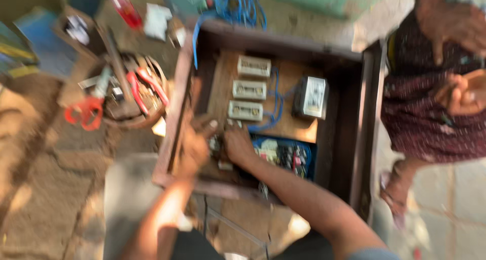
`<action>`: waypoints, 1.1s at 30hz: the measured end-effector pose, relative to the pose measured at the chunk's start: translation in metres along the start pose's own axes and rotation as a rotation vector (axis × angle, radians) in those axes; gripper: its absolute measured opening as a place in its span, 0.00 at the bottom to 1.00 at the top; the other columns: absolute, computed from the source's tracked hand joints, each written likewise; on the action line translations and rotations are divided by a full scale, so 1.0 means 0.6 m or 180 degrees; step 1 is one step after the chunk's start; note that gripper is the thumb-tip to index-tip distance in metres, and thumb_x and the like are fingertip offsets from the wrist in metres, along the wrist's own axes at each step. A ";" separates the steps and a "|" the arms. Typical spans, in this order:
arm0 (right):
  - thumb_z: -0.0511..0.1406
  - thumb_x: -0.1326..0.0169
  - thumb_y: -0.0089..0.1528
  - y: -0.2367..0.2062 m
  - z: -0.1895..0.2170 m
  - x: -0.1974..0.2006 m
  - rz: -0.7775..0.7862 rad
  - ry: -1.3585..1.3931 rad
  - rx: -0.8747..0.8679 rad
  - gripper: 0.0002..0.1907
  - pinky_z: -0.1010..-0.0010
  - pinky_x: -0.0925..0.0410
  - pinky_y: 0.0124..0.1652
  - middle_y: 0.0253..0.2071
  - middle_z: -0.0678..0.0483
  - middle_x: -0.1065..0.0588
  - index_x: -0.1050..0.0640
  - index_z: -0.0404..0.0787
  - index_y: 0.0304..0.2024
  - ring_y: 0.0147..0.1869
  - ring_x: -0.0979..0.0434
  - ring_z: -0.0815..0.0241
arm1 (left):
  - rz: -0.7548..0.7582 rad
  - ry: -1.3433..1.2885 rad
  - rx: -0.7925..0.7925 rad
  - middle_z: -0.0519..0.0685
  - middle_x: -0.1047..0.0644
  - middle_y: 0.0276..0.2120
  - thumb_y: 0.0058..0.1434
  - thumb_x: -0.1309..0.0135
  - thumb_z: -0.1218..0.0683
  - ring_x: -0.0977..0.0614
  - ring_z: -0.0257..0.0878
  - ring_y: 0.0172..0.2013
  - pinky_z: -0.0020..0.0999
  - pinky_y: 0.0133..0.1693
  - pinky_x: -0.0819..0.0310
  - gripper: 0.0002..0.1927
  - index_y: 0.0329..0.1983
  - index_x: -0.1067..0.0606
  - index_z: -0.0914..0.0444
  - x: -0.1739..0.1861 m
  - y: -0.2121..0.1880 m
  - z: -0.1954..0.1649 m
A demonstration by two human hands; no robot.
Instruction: The person retrieves a screwdriver from a tool container and uses it to tighten screws on a terminal block inside an open electrical box. They then use black electrical tape to wrap and secure wire connections within the box.
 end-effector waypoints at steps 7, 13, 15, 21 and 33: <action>0.39 0.36 0.48 -0.004 -0.006 -0.014 0.0399 0.0462 -0.0196 0.12 0.45 0.37 0.49 0.43 0.43 0.24 0.16 0.42 0.32 0.54 0.27 0.39 | -0.0472 0.1152 -0.2117 0.57 0.25 0.42 0.82 0.57 0.55 0.25 0.45 0.43 0.42 0.45 0.29 0.13 0.50 0.27 0.69 -0.020 -0.032 -0.074; 0.39 0.34 0.44 0.007 -0.003 -0.005 0.0349 0.0191 -0.0125 0.14 0.45 0.37 0.49 0.42 0.42 0.24 0.15 0.44 0.33 0.53 0.27 0.39 | -0.1374 -0.1223 0.0185 0.49 0.23 0.35 0.76 0.65 0.50 0.20 0.38 0.39 0.33 0.46 0.25 0.19 0.42 0.27 0.66 -0.003 -0.043 0.012; 0.41 0.33 0.46 0.004 -0.006 -0.017 0.0630 0.0205 -0.0263 0.15 0.45 0.37 0.51 0.43 0.43 0.24 0.16 0.42 0.32 0.53 0.27 0.41 | -0.1796 -0.0632 0.0361 0.49 0.26 0.29 0.79 0.62 0.51 0.25 0.37 0.32 0.31 0.37 0.32 0.20 0.35 0.28 0.67 0.003 -0.043 0.015; 0.45 0.30 0.46 -0.004 -0.010 -0.028 0.0796 0.0357 -0.0363 0.18 0.46 0.38 0.52 0.39 0.44 0.23 0.17 0.40 0.31 0.55 0.28 0.40 | 0.0025 -0.0760 0.0927 0.48 0.23 0.35 0.63 0.50 0.56 0.21 0.36 0.37 0.34 0.40 0.27 0.09 0.42 0.25 0.64 0.007 0.007 0.016; 0.44 0.29 0.42 0.000 0.002 0.000 0.0460 0.0538 -0.0198 0.19 0.48 0.38 0.48 0.42 0.43 0.26 0.17 0.41 0.30 0.52 0.29 0.40 | 0.0571 -0.1034 0.0928 0.47 0.29 0.22 0.64 0.56 0.56 0.31 0.35 0.25 0.32 0.29 0.40 0.11 0.29 0.27 0.67 0.010 0.034 -0.014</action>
Point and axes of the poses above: each hand's wrist, its own y-axis towards the middle knuckle, its own x-axis out of the back of the hand, z = x × y, the point moved 6 cm from there along y, towards the middle knuckle
